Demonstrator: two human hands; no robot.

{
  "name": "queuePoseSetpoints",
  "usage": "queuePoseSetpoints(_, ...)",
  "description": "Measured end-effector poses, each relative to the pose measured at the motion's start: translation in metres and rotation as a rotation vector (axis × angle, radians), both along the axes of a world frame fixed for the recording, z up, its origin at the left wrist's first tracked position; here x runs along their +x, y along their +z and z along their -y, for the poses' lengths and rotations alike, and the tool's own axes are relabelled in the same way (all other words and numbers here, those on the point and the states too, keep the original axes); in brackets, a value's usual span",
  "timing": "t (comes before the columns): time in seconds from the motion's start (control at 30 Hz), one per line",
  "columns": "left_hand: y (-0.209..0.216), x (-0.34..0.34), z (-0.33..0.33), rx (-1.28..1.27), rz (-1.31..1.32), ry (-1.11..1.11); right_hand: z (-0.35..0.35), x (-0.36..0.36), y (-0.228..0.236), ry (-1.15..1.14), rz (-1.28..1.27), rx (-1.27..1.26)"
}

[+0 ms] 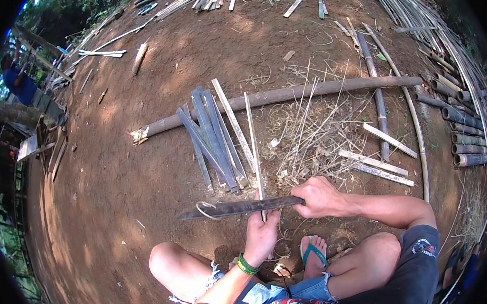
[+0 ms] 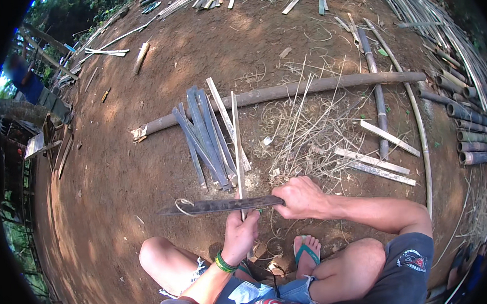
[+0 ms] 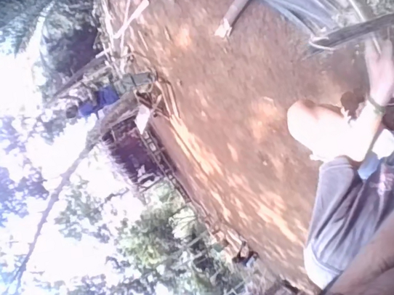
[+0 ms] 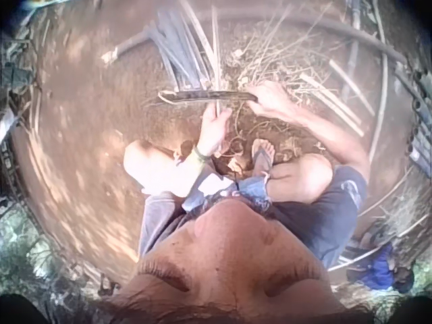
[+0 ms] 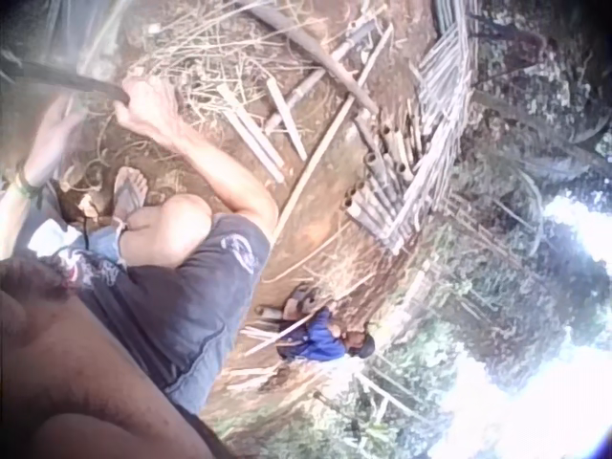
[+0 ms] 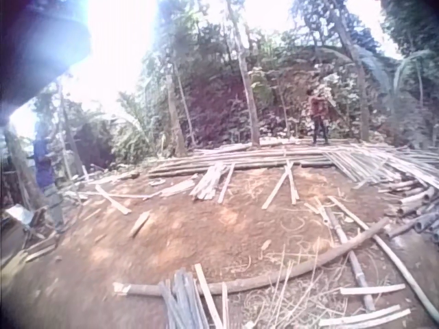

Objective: The person sits on the ground and uses a machete to shave thin strips from bamboo pieces. They repeatedly hold a bamboo strip and scrape it with the blade to thin it down, then set the finished piece aside and pick up another.

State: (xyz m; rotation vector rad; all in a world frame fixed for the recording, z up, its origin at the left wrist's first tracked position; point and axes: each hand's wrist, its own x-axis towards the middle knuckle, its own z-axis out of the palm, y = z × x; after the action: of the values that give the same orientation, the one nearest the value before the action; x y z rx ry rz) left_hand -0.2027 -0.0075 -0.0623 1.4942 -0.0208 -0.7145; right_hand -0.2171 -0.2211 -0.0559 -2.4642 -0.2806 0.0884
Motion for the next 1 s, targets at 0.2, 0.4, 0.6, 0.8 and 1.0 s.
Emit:
queuePoseSetpoints(0.2, 0.002, -0.008, -0.004, 0.196, 0.303, -0.096, 0.005, 0.009, -0.014, -0.003, 0.043, -0.074)
queuePoseSetpoints(0.4, 0.01, -0.038, -0.01, 0.14, 0.405, -0.216, 0.096, 0.065, -0.021, -0.29, -0.085, -0.204)
queuePoseSetpoints(0.6, 0.025, -0.037, -0.015, -0.266, -0.29, -0.305, 0.188, 0.081, -0.018, -0.666, 0.158, -0.177)
queuePoseSetpoints(0.8, 0.019, 0.0, -0.015, -0.473, -0.492, -0.124, 0.083, 0.042, 0.001, -0.387, -0.116, -0.006)
queuePoseSetpoints(1.0, 0.015, 0.006, -0.017, -0.484, -0.515, -0.141, 0.006, 0.004, -0.003, 0.057, 0.065, -0.086)
